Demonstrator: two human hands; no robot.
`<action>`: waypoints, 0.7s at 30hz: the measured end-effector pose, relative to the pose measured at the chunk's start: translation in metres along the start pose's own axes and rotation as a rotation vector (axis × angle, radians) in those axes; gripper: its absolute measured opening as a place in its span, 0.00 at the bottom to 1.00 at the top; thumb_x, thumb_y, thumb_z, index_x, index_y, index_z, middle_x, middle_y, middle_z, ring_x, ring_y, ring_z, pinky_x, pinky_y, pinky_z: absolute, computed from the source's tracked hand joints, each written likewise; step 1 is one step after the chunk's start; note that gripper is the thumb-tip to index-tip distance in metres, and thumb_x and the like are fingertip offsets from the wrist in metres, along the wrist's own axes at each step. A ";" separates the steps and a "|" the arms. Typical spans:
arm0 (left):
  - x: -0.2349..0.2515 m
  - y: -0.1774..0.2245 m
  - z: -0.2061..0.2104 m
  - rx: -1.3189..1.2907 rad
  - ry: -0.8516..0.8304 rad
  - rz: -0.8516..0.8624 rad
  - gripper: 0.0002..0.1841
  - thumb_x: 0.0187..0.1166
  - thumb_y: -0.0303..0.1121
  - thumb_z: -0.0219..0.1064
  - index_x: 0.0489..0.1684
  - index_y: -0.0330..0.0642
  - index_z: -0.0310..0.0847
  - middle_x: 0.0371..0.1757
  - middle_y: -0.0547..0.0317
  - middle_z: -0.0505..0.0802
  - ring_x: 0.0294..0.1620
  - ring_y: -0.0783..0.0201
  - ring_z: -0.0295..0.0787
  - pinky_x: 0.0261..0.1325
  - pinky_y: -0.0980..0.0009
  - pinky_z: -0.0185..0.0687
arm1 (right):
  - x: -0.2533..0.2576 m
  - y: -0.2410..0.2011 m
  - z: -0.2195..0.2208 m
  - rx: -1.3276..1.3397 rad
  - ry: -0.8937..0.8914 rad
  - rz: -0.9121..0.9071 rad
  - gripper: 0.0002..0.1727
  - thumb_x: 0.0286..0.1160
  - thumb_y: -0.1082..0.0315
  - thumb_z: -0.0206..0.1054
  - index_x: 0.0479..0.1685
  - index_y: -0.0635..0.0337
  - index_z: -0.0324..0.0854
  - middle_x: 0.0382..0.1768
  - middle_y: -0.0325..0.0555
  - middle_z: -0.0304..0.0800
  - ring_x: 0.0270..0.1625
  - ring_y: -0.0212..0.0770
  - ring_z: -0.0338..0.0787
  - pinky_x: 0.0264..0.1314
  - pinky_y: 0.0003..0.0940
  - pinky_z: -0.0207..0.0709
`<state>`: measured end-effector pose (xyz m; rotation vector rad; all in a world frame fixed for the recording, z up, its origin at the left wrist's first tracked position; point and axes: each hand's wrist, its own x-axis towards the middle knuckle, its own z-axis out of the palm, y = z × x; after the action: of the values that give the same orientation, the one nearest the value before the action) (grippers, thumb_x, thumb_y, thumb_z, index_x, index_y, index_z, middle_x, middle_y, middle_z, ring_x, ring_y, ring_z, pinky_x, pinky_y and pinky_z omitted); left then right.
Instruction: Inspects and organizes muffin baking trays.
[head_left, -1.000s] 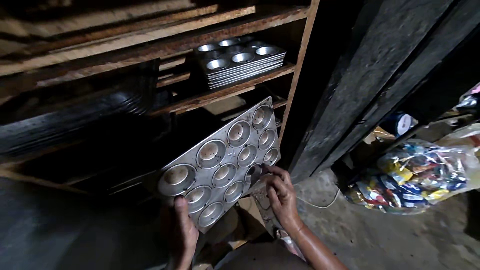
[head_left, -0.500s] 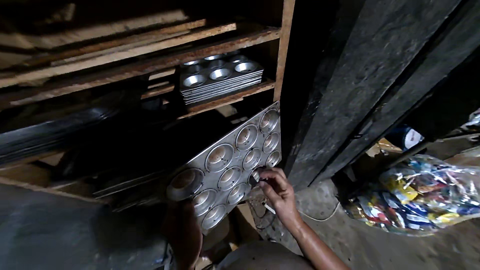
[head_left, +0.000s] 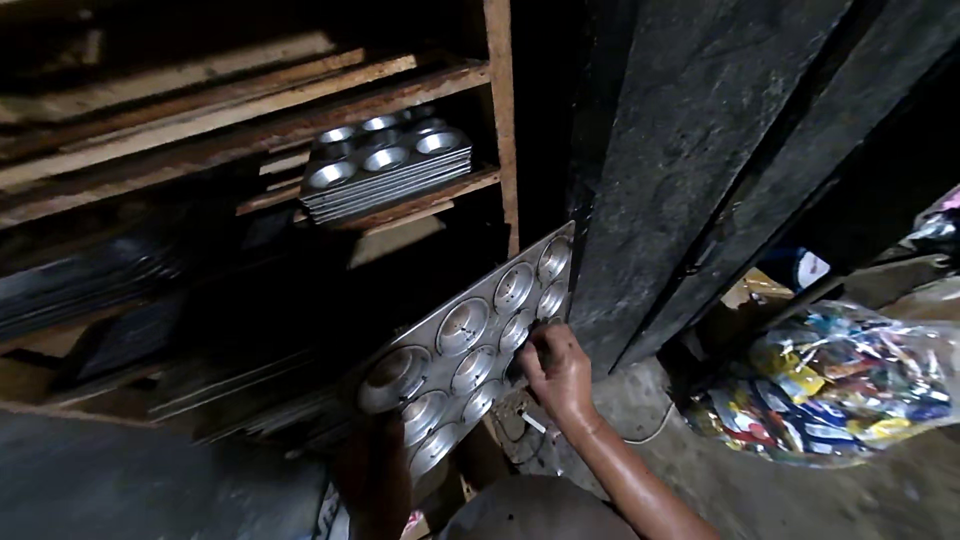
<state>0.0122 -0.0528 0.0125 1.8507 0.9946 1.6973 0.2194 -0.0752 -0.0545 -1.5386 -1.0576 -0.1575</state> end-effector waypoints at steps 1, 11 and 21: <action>-0.001 -0.001 0.000 0.000 -0.004 0.005 0.07 0.79 0.29 0.61 0.31 0.43 0.82 0.28 0.87 0.85 0.35 0.96 0.82 0.43 0.91 0.80 | 0.001 0.002 -0.003 0.003 0.006 0.012 0.13 0.65 0.67 0.67 0.40 0.69 0.88 0.39 0.56 0.91 0.38 0.46 0.93 0.42 0.39 0.89; 0.004 -0.002 0.002 -0.003 0.136 0.012 0.08 0.83 0.31 0.61 0.34 0.46 0.84 0.32 0.90 0.87 0.39 0.95 0.84 0.47 0.90 0.82 | 0.010 0.016 -0.044 0.039 -0.229 0.016 0.17 0.79 0.59 0.67 0.32 0.64 0.89 0.28 0.47 0.89 0.28 0.35 0.86 0.34 0.32 0.82; 0.006 0.006 0.011 -0.040 0.167 0.005 0.06 0.83 0.31 0.60 0.38 0.44 0.82 0.34 0.91 0.87 0.41 0.95 0.84 0.49 0.89 0.82 | 0.018 0.018 -0.025 0.349 -0.288 0.419 0.48 0.70 0.55 0.75 0.89 0.65 0.57 0.83 0.67 0.63 0.77 0.50 0.79 0.70 0.37 0.82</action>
<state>0.0245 -0.0508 0.0190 1.7104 1.0128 1.8860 0.2535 -0.0850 -0.0483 -1.4487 -0.9001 0.5264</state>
